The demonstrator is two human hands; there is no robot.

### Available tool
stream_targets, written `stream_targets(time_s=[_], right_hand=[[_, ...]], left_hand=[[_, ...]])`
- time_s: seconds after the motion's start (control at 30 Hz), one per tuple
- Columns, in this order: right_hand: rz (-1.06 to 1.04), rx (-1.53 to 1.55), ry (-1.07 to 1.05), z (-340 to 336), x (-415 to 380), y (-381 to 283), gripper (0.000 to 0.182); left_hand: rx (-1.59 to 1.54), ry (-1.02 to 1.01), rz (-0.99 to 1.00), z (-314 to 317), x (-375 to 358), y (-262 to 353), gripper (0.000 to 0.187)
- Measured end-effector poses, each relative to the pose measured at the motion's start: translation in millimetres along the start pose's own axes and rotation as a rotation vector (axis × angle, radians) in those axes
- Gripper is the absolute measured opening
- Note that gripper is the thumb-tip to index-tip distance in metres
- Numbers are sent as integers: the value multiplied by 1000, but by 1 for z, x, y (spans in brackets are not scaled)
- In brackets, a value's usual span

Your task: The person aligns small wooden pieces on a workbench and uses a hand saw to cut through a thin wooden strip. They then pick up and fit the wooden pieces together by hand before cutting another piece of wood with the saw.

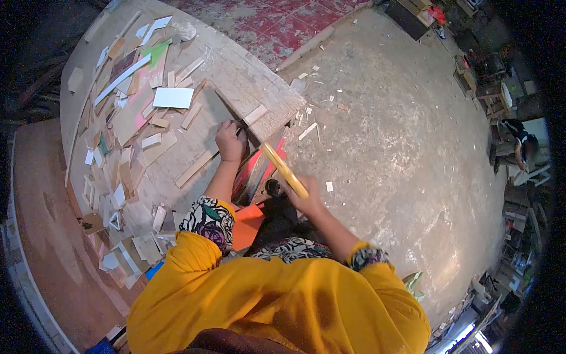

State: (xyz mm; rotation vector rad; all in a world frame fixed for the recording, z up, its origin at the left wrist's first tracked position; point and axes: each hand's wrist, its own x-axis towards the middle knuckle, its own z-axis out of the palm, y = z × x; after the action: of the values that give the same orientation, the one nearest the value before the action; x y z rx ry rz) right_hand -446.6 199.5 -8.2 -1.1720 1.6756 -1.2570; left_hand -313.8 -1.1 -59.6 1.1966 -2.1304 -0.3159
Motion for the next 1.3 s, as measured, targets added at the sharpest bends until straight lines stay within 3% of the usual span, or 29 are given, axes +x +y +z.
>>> stream_targets(time_s=[0.17,0.23,0.33,0.43,0.57,0.67,0.73,0.8,1.07,1.3], right_hand=[[32,126,-87,8,32,16,19],[-172,13,12,8,9,12,19],[-74,30,14,-8,-25,4,14],[-103,-67,-10,-3,8,-3,16],[-20,66,-118,9,53,7,18],[52,88,-182,0,36,14,20],[-150,-121,-86,-2,4,25,20],[15,-56,-95,-26,-38,22,20],[-81,10,-25,3,15,18,20],[-18,-71,-72,-21,-49,10,13]], left_hand=[[-44,32,-1,-2,0,2,15],[-30,48,12,0,1,3,15],[37,46,41,-2,5,6,10],[-44,22,0,-1,1,3,14],[-46,53,-1,1,4,-2,16],[-34,45,-9,-3,4,7,14],[-6,14,-19,-6,4,8,13],[16,-10,-28,-5,7,7,13],[-14,48,-31,3,8,-4,8],[-5,49,34,1,11,0,9]])
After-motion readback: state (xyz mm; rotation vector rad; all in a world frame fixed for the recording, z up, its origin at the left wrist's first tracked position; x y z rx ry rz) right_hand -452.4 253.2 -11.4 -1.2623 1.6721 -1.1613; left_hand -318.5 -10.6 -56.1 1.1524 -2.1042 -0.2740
